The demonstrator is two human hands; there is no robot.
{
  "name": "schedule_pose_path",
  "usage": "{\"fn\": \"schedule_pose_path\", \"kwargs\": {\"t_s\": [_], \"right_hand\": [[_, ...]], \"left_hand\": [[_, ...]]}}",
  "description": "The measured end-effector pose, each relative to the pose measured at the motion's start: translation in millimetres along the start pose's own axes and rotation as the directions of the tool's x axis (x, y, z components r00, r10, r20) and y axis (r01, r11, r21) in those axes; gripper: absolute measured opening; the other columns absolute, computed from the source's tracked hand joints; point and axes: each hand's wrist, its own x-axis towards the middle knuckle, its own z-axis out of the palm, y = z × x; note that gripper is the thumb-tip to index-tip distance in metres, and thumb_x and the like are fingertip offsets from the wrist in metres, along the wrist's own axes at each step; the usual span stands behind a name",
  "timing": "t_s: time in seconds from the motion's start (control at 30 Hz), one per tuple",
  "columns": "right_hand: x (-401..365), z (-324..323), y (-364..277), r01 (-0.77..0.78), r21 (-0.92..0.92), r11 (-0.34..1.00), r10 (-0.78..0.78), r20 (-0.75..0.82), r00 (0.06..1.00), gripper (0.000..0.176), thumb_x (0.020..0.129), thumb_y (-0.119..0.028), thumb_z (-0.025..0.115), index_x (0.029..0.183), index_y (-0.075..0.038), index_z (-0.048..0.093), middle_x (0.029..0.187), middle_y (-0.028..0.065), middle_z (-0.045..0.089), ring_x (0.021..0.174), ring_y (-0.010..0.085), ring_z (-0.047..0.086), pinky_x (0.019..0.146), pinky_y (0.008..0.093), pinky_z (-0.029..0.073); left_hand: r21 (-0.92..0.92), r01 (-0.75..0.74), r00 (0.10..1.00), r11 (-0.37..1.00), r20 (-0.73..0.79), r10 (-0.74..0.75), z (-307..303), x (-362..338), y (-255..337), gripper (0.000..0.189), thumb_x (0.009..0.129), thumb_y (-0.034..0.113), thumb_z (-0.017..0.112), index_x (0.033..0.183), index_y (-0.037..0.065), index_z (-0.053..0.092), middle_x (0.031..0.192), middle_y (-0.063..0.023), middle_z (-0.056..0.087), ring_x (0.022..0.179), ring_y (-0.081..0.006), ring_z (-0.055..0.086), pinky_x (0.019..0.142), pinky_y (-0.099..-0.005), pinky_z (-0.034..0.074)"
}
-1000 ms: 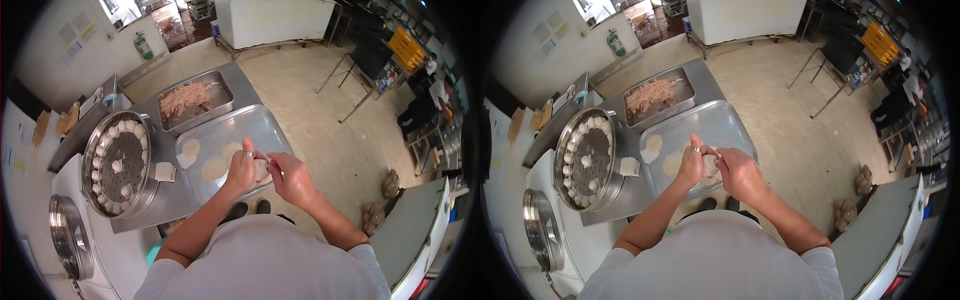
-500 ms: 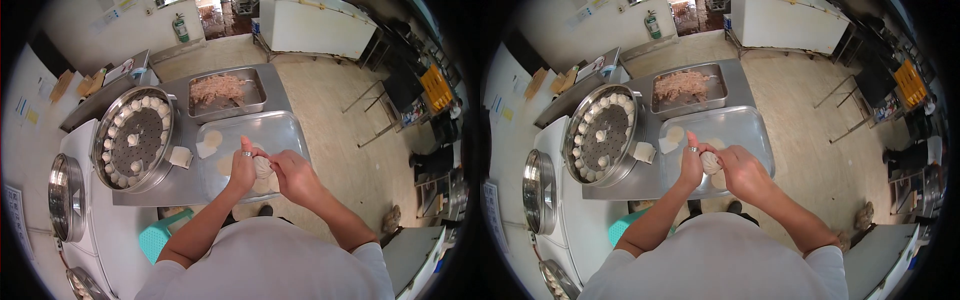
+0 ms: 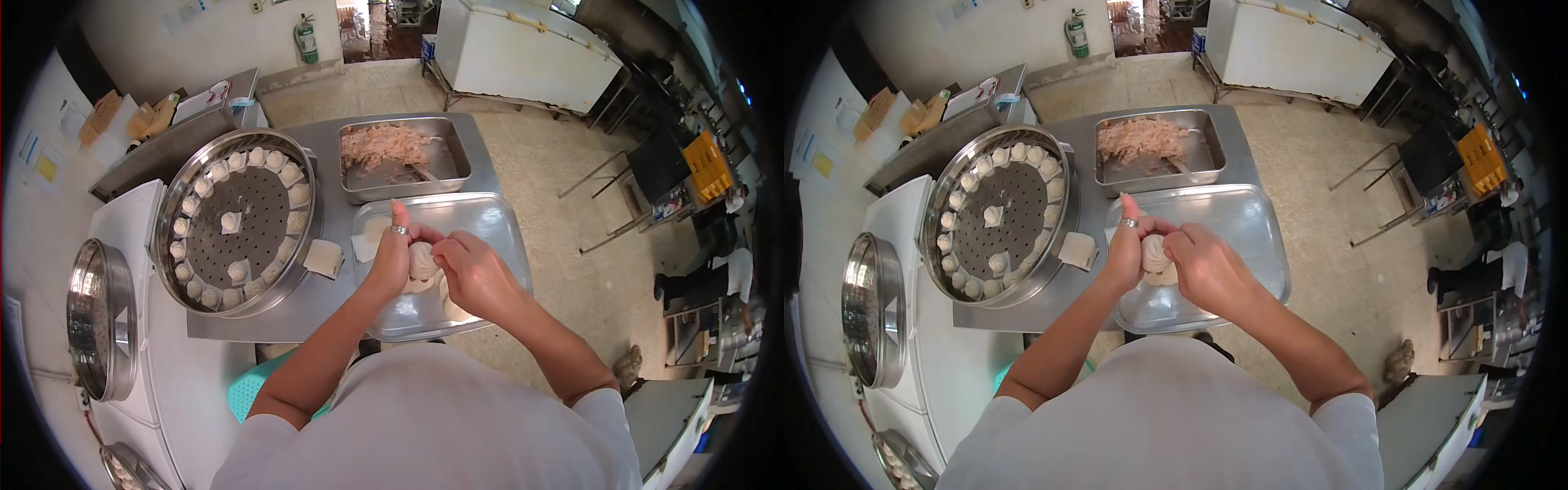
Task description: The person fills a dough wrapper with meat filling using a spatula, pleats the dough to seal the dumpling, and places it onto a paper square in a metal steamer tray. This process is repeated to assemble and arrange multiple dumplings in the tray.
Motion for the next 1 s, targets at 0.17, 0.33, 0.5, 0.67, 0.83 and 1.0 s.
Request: {"fn": "schedule_pose_path", "kwargs": {"t_s": [0.17, 0.33, 0.5, 0.67, 0.83, 1.0], "right_hand": [[21.4, 21.2, -14.2, -0.028, -0.009, 1.000, 0.029, 0.035, 0.999, 0.010, 0.089, 0.007, 0.065, 0.096, 0.001, 0.063, 0.084, 0.0175, 0.061, 0.070, 0.0374, 0.062, 0.062, 0.0444, 0.051], [36.3, 40.9, -34.9, -0.039, 0.060, 0.997, 0.035, 0.075, 0.997, 0.010, 0.090, 0.007, 0.065, 0.097, 0.000, 0.064, 0.086, 0.0163, 0.063, 0.072, 0.0363, 0.065, 0.062, 0.0425, 0.052], [38.2, 56.7, -41.1, -0.057, 0.078, 0.995, 0.047, 0.121, 0.992, 0.015, 0.089, 0.009, 0.065, 0.102, 0.000, 0.066, 0.087, 0.0155, 0.065, 0.072, 0.0351, 0.066, 0.062, 0.0403, 0.052], [33.2, 63.3, -37.9, -0.086, 0.122, 0.989, 0.063, 0.182, 0.981, 0.016, 0.087, 0.010, 0.067, 0.100, 0.001, 0.068, 0.087, 0.0142, 0.068, 0.073, 0.0305, 0.068, 0.063, 0.0364, 0.054], [36.9, 54.0, -29.6, -0.104, 0.188, 0.977, 0.056, 0.242, 0.969, 0.013, 0.085, 0.007, 0.070, 0.097, 0.002, 0.069, 0.088, 0.0134, 0.069, 0.071, 0.0265, 0.068, 0.062, 0.0346, 0.056], [44.7, 42.7, -11.6, -0.083, 0.191, 0.978, 0.021, 0.308, 0.951, 0.013, 0.085, 0.007, 0.070, 0.097, 0.001, 0.069, 0.087, 0.0120, 0.070, 0.067, 0.0235, 0.071, 0.059, 0.0329, 0.056]], "left_hand": [[0.138, -0.116, 0.991, 0.984, -0.048, 0.123, -31.9, -8.6, -0.8, 0.097, 0.096, 0.083, 0.015, 0.078, 0.003, 0.066, 0.066, -0.0039, 0.062, 0.056, -0.0111, 0.059, 0.044, -0.0243, 0.043], [0.005, 0.078, 0.997, 0.997, 0.020, -0.078, -61.4, -16.5, 7.9, 0.093, 0.095, 0.085, 0.015, 0.074, 0.008, 0.064, 0.065, -0.0021, 0.062, 0.059, -0.0104, 0.060, 0.045, -0.0245, 0.042], [-0.045, 0.321, 0.947, 0.946, 0.027, -0.320, -81.7, -20.1, 0.9, 0.091, 0.091, 0.090, 0.016, 0.076, 0.012, 0.061, 0.067, -0.0031, 0.064, 0.059, -0.0109, 0.060, 0.046, -0.0264, 0.039], [-0.115, 0.395, 0.918, 0.912, 0.010, -0.396, -83.8, -28.9, 0.1, 0.088, 0.090, 0.090, 0.022, 0.073, 0.013, 0.060, 0.066, -0.0045, 0.064, 0.051, -0.0128, 0.059, 0.038, -0.0254, 0.032], [-0.121, 0.399, 0.910, 0.909, -0.071, -0.409, -82.1, -23.6, -9.3, 0.088, 0.088, 0.092, 0.023, 0.074, 0.013, 0.060, 0.069, -0.0061, 0.066, 0.051, -0.0138, 0.059, 0.038, -0.0251, 0.032], [-0.169, 0.415, 0.909, 0.894, 0.099, -0.404, -74.4, -29.1, -4.7, 0.087, 0.090, 0.090, 0.024, 0.082, 0.011, 0.061, 0.069, -0.0061, 0.064, 0.053, -0.0186, 0.064, 0.036, -0.0292, 0.037]]}}
